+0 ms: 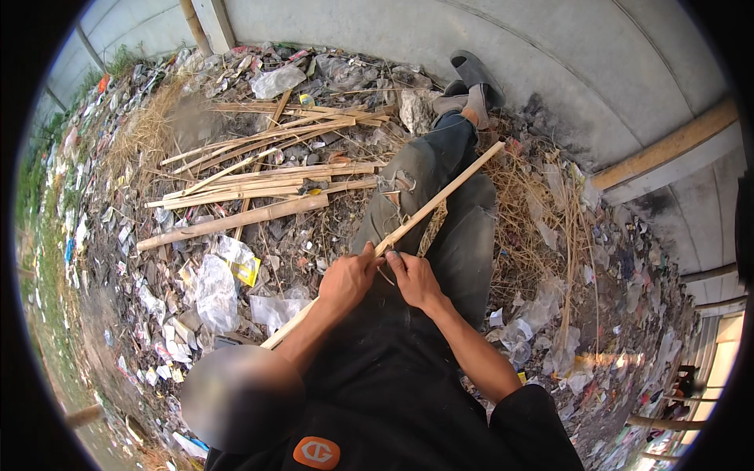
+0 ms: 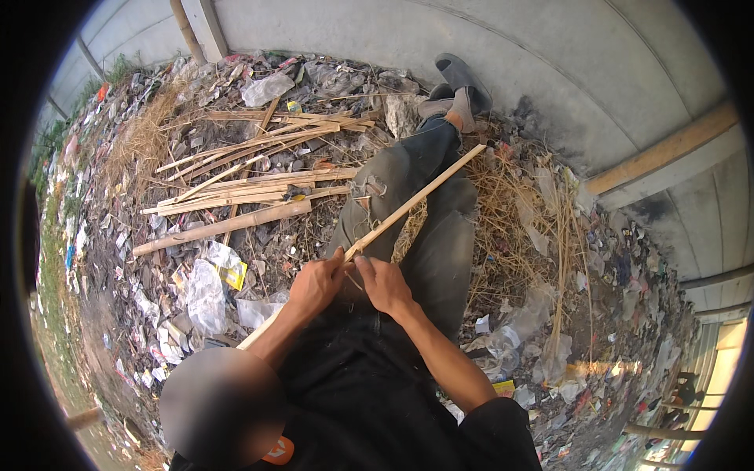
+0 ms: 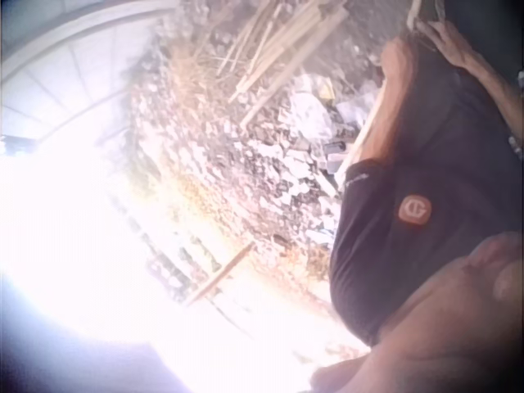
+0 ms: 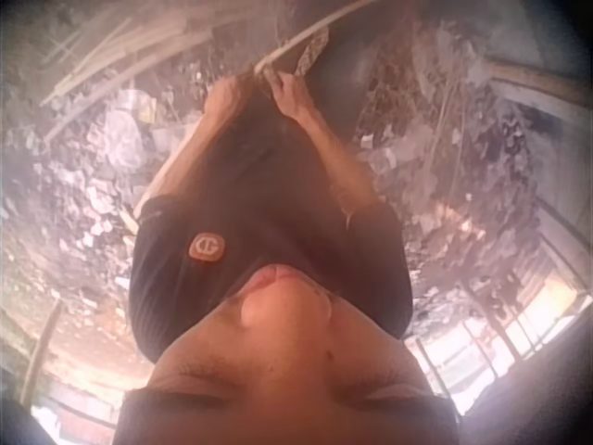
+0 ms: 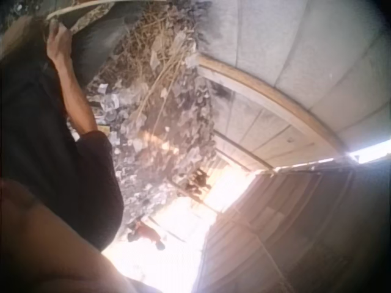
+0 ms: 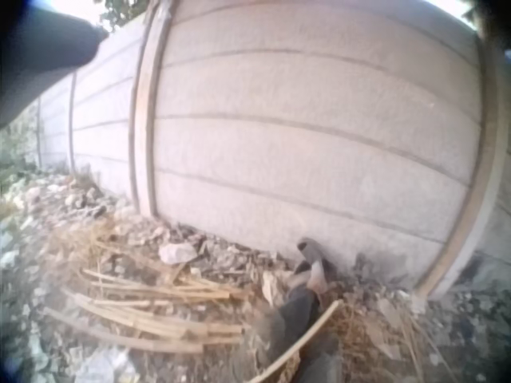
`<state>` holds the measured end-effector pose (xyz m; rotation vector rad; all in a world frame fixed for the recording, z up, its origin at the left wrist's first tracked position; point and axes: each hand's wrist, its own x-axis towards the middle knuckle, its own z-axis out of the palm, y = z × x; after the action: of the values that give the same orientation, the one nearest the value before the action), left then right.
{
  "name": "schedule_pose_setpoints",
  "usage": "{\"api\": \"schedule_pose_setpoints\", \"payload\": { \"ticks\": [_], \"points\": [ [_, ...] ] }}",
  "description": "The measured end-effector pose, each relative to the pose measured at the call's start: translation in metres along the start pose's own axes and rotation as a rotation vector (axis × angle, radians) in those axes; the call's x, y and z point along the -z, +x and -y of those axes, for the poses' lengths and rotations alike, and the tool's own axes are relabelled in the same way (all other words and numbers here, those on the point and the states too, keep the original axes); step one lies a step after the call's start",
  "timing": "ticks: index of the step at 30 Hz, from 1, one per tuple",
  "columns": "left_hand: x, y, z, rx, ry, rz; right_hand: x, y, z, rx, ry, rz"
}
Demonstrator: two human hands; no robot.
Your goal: The person sits on the ground and uses a small knife to shave the surface of a long bamboo stick. They hold the stick with their left hand and scrape along its length with the knife in their right hand, creating thin shavings that fall onto the debris-covered floor.
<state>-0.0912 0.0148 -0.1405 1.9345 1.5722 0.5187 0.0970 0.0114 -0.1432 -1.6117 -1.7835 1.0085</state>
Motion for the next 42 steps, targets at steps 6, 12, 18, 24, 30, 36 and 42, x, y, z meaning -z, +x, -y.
{"api": "schedule_pose_setpoints", "payload": {
  "ticks": [6, 12, 18, 24, 30, 36, 42],
  "points": [
    [0.021, -0.005, -0.01, 0.027, -0.114, -0.006, 0.036, 0.009, -0.016, -0.328, 0.731, 0.252],
    [0.022, -0.009, -0.015, 0.053, -0.12, -0.013, 0.033, 0.007, 0.014, -0.056, 0.141, 0.039],
    [0.021, -0.004, -0.007, 0.048, -0.173, -0.003, 0.009, -0.009, 0.013, 0.239, -0.115, -0.082],
    [0.033, -0.003, -0.006, 0.05, -0.166, 0.024, 0.028, 0.002, -0.002, 0.173, 0.031, -0.274],
    [0.033, -0.002, -0.001, 0.006, -0.212, 0.024, 0.028, -0.009, 0.028, 0.325, -0.137, -0.04],
    [0.04, 0.0, 0.002, 0.078, -0.241, 0.082, 0.021, -0.006, 0.005, 0.297, -0.103, -0.103],
    [0.049, -0.002, -0.006, 0.063, -0.106, 0.066, 0.053, 0.007, 0.015, 0.034, -0.037, -0.37]
  ]
}}
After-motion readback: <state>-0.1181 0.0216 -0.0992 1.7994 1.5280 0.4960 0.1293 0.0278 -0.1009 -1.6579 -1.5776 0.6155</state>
